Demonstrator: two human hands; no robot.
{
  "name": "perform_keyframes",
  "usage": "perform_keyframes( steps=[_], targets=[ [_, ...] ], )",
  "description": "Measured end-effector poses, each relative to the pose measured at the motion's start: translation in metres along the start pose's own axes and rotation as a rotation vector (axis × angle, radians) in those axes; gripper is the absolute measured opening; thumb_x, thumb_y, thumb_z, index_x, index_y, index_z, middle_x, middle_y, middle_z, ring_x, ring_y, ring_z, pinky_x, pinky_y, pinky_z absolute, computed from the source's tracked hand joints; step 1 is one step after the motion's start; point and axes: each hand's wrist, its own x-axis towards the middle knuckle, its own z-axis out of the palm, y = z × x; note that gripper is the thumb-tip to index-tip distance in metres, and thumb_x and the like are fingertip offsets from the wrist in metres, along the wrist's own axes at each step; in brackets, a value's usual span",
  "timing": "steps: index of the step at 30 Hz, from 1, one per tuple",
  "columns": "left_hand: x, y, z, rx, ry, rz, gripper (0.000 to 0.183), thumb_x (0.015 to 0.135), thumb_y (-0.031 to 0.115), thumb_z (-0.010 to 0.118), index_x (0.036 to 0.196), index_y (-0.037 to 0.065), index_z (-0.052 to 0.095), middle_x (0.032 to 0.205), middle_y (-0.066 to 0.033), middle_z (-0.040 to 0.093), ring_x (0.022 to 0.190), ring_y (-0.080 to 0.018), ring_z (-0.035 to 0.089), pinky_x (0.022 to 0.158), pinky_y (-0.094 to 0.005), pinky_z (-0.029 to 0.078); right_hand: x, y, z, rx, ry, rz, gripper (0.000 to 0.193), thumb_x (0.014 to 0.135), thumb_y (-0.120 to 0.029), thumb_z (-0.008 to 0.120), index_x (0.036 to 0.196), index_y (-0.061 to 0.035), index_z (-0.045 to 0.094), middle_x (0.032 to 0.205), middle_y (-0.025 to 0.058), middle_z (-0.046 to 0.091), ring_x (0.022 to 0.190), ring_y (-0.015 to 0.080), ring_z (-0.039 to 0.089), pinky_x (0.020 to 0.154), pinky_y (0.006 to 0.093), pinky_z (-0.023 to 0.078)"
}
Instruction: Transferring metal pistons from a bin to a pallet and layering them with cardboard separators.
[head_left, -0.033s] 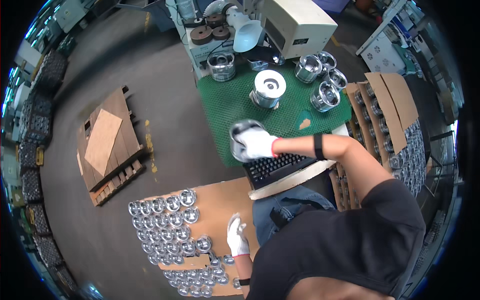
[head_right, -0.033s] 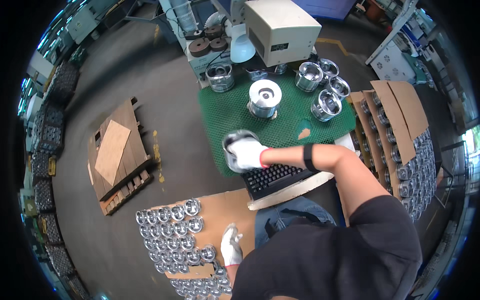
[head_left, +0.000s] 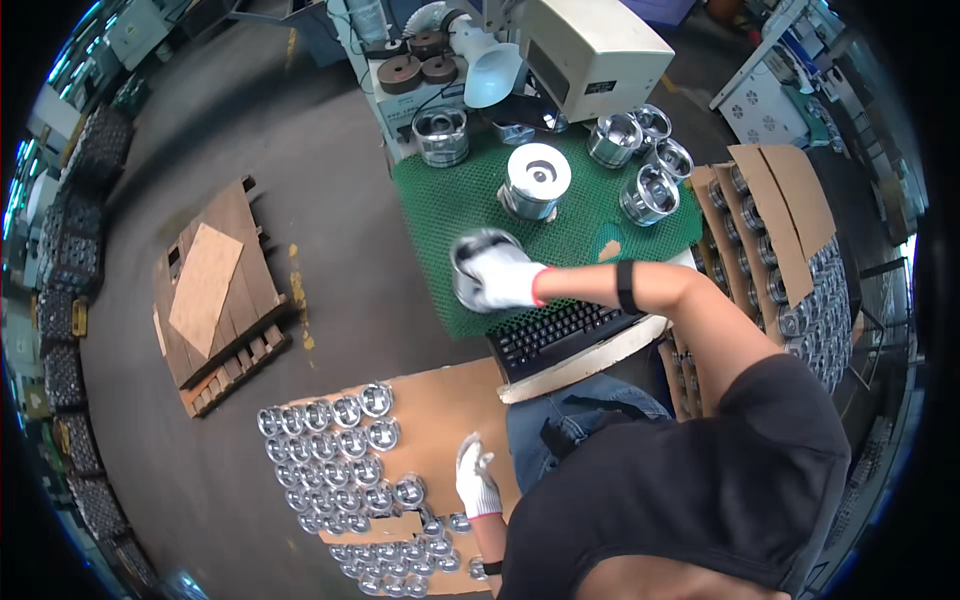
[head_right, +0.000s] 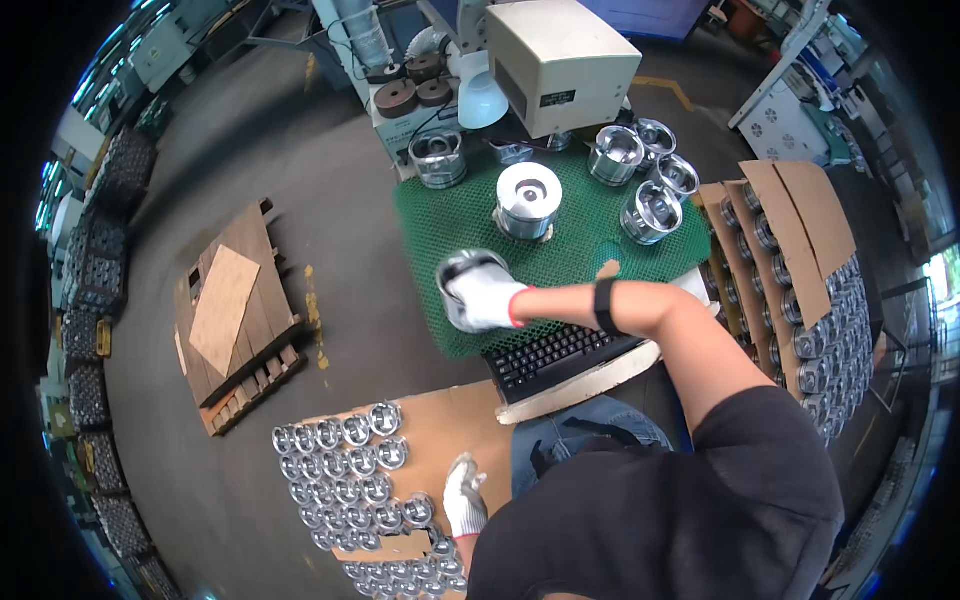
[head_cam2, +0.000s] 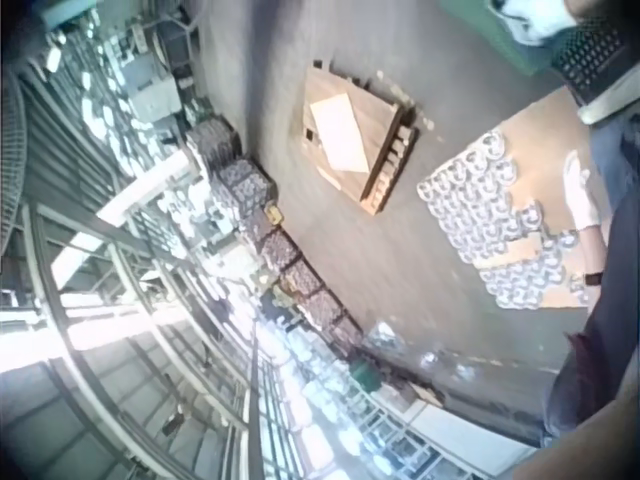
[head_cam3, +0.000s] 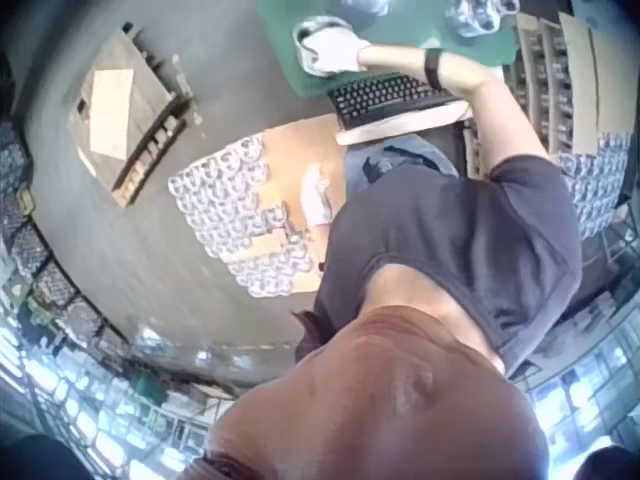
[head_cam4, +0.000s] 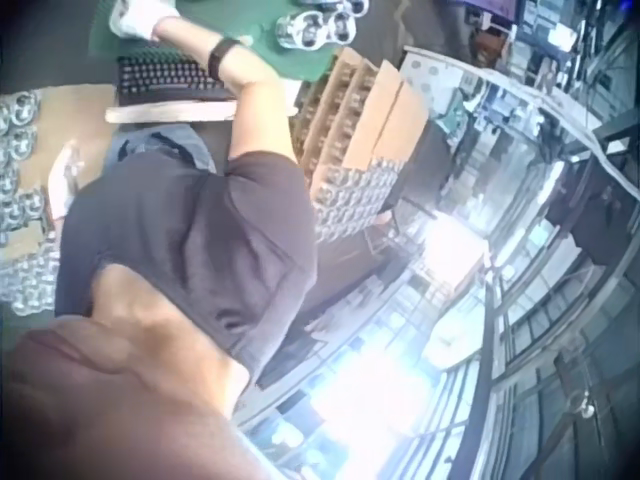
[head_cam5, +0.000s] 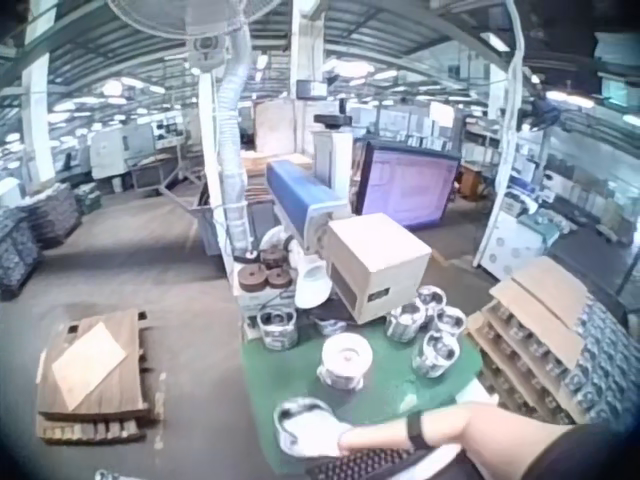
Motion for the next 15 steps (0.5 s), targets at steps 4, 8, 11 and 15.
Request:
perform_keyframes(
  steps=[4,8,11,15],
  targets=[
    [-0.003,-0.001,0.000,-0.122,0.037,-0.061,0.030,0.096,0.021,0.054,0.118,0.002,0.057,0.118,-0.0092,0.058,0.103,-0.0178,0.059,0.081,-0.0315,0.050,0.084,0.037,0.004,-0.139,0.314,0.005,0.022,0.075,-0.024,0.065,0.089,-0.0071,0.065,0.088,0.0154,0.066,0.083,0.0330,0.066,0.073,0.0414,0.053],
    [0.007,-0.003,0.007,-0.210,-0.086,-0.080,0.033,0.099,0.022,0.048,0.120,-0.002,0.055,0.121,-0.0125,0.057,0.108,-0.0206,0.059,0.083,-0.0333,0.050,0.131,0.048,-0.005,-0.149,0.335,0.233,0.023,0.077,-0.021,0.064,0.096,-0.0081,0.065,0.093,0.0201,0.064,0.090,0.0305,0.066,0.076,0.0397,0.053],
    [0.006,0.020,0.043,-0.087,-0.077,0.039,0.031,0.098,0.020,0.049,0.119,-0.001,0.055,0.120,-0.0133,0.058,0.109,-0.0229,0.058,0.084,-0.0352,0.051,0.161,0.084,0.018,0.203,0.375,0.462,0.033,0.076,-0.018,0.066,0.106,-0.0049,0.062,0.105,0.0178,0.063,0.100,0.0283,0.063,0.082,0.0383,0.051],
    [0.027,0.040,0.071,-0.173,0.001,-0.088,0.031,0.096,0.018,0.051,0.120,-0.002,0.055,0.121,-0.0144,0.058,0.112,-0.0252,0.058,0.083,-0.0368,0.051,0.134,0.053,-0.024,-0.198,0.228,0.230,0.026,0.084,-0.019,0.055,0.103,-0.0010,0.060,0.100,0.0171,0.063,0.092,0.0305,0.063,0.079,0.0415,0.049]
  ],
)
